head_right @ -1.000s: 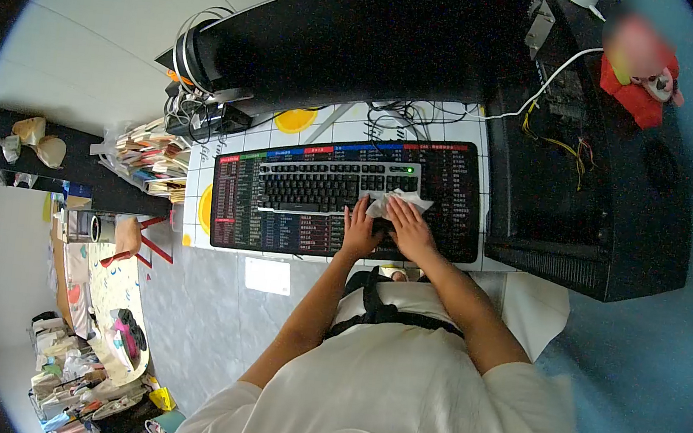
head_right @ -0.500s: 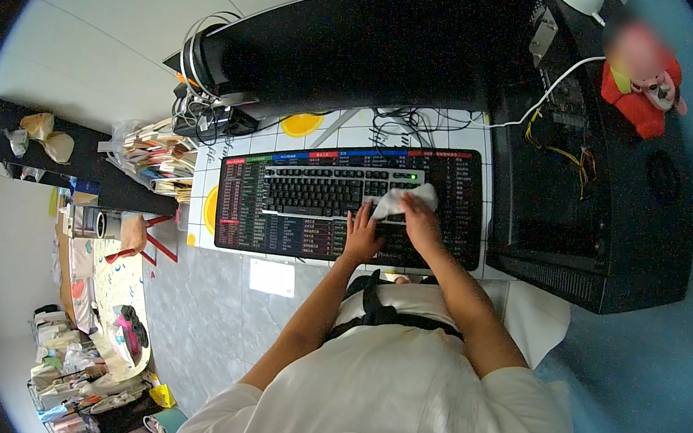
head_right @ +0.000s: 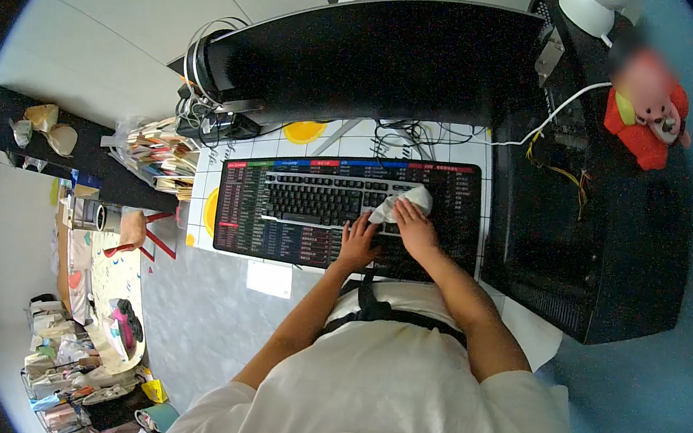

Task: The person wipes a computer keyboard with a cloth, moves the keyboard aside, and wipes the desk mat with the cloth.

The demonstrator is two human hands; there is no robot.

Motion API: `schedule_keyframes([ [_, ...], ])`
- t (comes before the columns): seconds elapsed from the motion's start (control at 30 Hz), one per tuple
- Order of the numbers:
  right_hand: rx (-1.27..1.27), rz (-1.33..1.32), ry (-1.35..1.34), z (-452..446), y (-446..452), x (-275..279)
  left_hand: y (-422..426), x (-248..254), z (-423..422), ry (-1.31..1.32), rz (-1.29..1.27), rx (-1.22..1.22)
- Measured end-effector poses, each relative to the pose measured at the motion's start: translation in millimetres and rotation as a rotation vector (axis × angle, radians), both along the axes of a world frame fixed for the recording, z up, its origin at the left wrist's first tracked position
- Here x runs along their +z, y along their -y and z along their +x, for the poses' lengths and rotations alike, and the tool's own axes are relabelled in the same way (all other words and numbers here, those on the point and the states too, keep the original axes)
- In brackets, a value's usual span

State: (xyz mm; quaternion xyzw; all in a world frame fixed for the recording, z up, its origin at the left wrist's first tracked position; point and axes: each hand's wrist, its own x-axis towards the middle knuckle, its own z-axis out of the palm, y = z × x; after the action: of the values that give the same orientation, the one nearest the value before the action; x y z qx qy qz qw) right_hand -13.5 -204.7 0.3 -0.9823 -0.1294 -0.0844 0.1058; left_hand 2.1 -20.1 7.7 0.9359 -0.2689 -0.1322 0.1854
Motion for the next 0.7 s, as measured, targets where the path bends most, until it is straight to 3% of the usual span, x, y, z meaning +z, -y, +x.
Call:
schedule_keyframes([
  [0.1,0.068,-0.123,-0.061,-3.8,-1.2,3.1,0.3,2.0,4.2,0.082,0.030,-0.009],
  [0.23,0.042,-0.049,-0.069,4.1,-3.0,5.9,7.0,5.1,14.9,0.029,0.094,-0.006],
  [0.3,0.014,0.042,-0.202,3.5,-3.8,4.9,10.8,6.5,14.6,0.015,0.153,0.013],
  [0.33,0.012,-0.094,-0.058,3.3,-5.4,3.7,13.3,9.5,12.8,0.011,0.167,0.057],
  [0.47,0.065,-0.126,0.006,9.6,1.6,9.2,10.8,0.6,11.1,0.105,0.124,0.050],
  [0.63,0.317,-0.168,-0.039,25.3,17.7,20.4,6.8,9.1,10.3,0.091,0.079,0.022],
  [0.7,0.317,-0.226,0.087,28.6,28.0,23.2,4.1,11.1,6.3,0.084,0.072,0.001],
])
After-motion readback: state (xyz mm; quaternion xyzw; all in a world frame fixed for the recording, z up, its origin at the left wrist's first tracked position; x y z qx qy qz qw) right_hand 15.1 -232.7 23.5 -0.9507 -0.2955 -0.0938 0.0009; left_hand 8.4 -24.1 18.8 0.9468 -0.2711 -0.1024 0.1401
